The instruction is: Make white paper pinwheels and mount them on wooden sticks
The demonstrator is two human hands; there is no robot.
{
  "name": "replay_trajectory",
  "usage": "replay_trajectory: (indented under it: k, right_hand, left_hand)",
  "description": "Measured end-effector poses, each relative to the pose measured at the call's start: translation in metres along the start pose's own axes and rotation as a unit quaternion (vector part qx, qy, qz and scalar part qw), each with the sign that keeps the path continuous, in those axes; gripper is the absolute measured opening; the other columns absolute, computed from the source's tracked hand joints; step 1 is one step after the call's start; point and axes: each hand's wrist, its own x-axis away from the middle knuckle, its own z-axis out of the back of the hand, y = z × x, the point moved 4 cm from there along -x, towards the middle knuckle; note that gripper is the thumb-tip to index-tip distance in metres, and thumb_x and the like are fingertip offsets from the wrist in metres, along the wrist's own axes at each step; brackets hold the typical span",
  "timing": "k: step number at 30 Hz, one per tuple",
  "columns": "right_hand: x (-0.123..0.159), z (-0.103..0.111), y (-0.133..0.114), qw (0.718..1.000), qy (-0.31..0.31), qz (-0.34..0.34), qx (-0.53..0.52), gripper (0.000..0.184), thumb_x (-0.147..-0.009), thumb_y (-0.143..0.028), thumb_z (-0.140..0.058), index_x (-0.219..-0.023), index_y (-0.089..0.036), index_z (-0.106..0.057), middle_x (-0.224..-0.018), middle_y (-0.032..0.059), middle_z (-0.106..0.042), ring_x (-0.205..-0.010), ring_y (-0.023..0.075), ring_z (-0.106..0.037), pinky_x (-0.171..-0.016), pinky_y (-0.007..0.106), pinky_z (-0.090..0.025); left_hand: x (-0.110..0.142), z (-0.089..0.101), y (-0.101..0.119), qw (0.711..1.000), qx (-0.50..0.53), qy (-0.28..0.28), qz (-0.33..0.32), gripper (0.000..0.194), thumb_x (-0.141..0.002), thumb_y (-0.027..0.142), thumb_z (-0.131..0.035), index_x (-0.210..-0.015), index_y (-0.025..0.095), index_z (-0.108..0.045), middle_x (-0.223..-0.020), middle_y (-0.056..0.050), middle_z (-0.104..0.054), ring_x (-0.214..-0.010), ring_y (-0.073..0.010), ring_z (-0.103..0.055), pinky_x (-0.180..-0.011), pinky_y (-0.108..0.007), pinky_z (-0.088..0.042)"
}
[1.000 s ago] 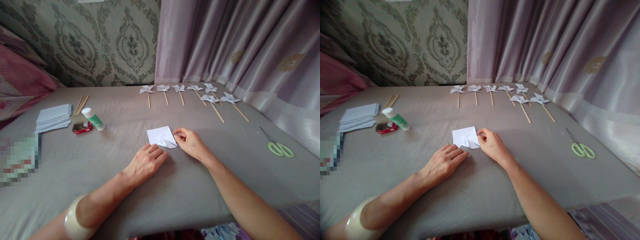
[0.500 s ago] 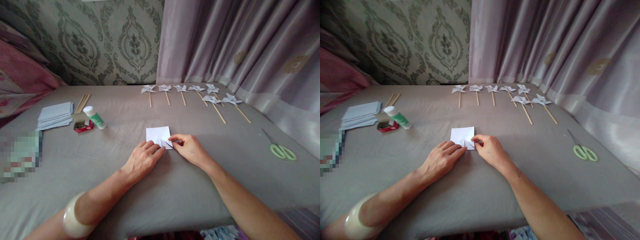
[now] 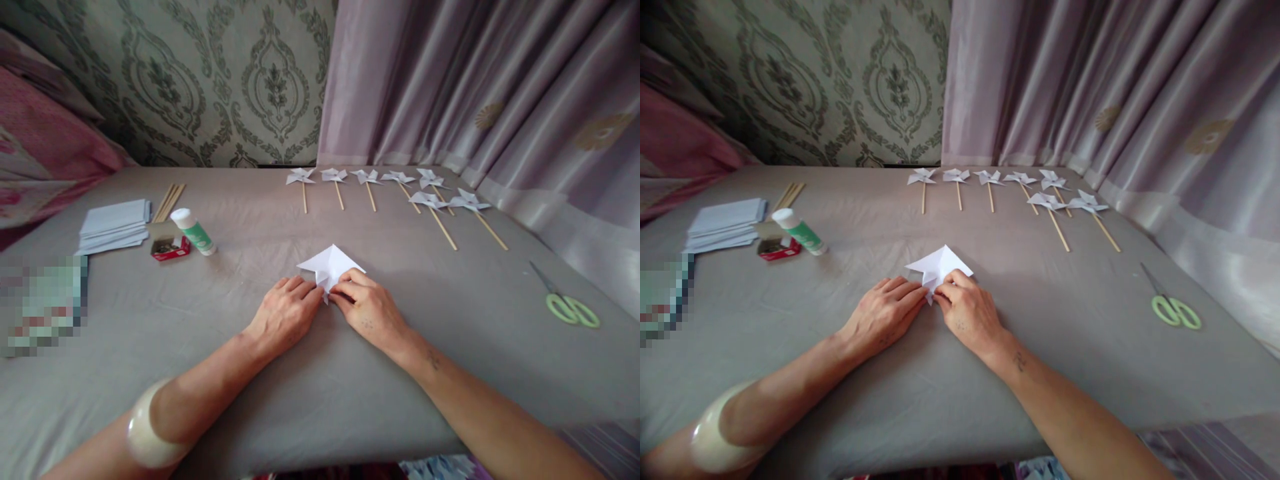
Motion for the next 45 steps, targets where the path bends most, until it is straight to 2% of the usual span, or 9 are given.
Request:
replay_trajectory:
  k: [4,7,11,18,23,28,34,45]
  right_hand:
    - [0.0,-0.003,-0.001,1.0,-0.003,-0.006,-0.009,0.013,-0.086,-0.022,-0.057,-0.083,-0.022,-0.07,-0.087,0.0032,-0.066,-0.083,0.0147,-0.062,-0.077,0.024,-0.046]
    - [0.0,-0.004,0.0,1.0,-0.004,-0.013,-0.017,0.014,-0.087,-0.021,-0.055,-0.084,-0.022,-0.069,-0.087,0.0035,-0.066,-0.084,0.0153,-0.062,-0.078,0.025,-0.045]
    - [0.001,-0.004,0.002,0.999,-0.006,-0.016,-0.029,0.016,-0.088,-0.018,-0.052,-0.085,-0.02,-0.068,-0.087,0.0045,-0.066,-0.084,0.0159,-0.062,-0.079,0.026,-0.045]
    - [-0.002,-0.008,0.012,0.996,0.026,-0.033,-0.074,0.016,-0.087,-0.017,-0.054,-0.085,-0.018,-0.069,-0.087,0.0061,-0.069,-0.081,0.0165,-0.063,-0.077,0.027,-0.046]
    - [-0.003,-0.008,0.014,0.993,0.056,-0.062,-0.089,0.016,-0.086,-0.019,-0.054,-0.084,-0.019,-0.07,-0.088,0.0064,-0.071,-0.08,0.0176,-0.065,-0.076,0.028,-0.047]
    - [-0.005,-0.008,0.015,0.989,0.059,-0.104,-0.093,0.013,-0.085,-0.02,-0.056,-0.084,-0.018,-0.069,-0.085,0.0057,-0.072,-0.074,0.0184,-0.066,-0.069,0.029,-0.047]
    - [-0.007,-0.011,0.02,0.979,0.064,-0.162,-0.104,0.014,-0.083,-0.021,-0.059,-0.095,-0.017,-0.064,-0.088,0.008,-0.072,-0.072,0.0189,-0.067,-0.068,0.029,-0.05]
    - [-0.01,-0.01,0.022,0.974,0.082,-0.179,-0.111,0.018,-0.08,-0.02,-0.06,-0.097,-0.016,-0.058,-0.083,0.0083,-0.071,-0.072,0.0201,-0.067,-0.068,0.031,-0.05]
  left_hand:
    - [0.0,0.0,-0.002,1.0,0.011,0.003,0.02,0.025,-0.091,0.019,-0.041,-0.099,0.016,-0.065,-0.086,-0.008,-0.064,-0.081,-0.0194,-0.055,-0.071,-0.032,-0.049]
    - [0.0,0.002,-0.003,0.999,0.015,0.031,0.03,0.024,-0.09,0.02,-0.043,-0.097,0.016,-0.065,-0.092,-0.01,-0.062,-0.085,-0.0203,-0.053,-0.073,-0.033,-0.05]
    - [0.0,0.004,-0.001,0.998,0.029,0.062,0.002,0.025,-0.092,0.022,-0.042,-0.094,0.014,-0.066,-0.102,-0.012,-0.061,-0.091,-0.0209,-0.052,-0.078,-0.035,-0.05]
    - [-0.002,0.001,0.005,0.996,0.047,0.035,-0.066,0.028,-0.094,0.025,-0.04,-0.09,0.013,-0.065,-0.093,-0.009,-0.066,-0.092,-0.0213,-0.055,-0.079,-0.036,-0.05]
    - [-0.003,0.002,0.005,0.996,0.059,0.023,-0.066,0.028,-0.094,0.026,-0.038,-0.094,0.013,-0.064,-0.093,-0.01,-0.067,-0.09,-0.0212,-0.056,-0.078,-0.037,-0.05]
    - [-0.005,-0.002,0.004,0.996,0.064,0.011,-0.056,0.027,-0.094,0.027,-0.039,-0.094,0.013,-0.063,-0.092,-0.009,-0.067,-0.09,-0.0212,-0.056,-0.079,-0.036,-0.049]
    - [-0.01,-0.003,0.005,0.997,0.052,0.025,-0.052,0.028,-0.094,0.028,-0.039,-0.087,0.014,-0.062,-0.085,-0.007,-0.066,-0.085,-0.0206,-0.055,-0.075,-0.034,-0.047]
    - [-0.016,-0.003,0.006,0.998,0.031,0.036,-0.045,0.029,-0.094,0.032,-0.04,-0.089,0.014,-0.062,-0.085,-0.008,-0.064,-0.085,-0.0216,-0.053,-0.072,-0.035,-0.04]
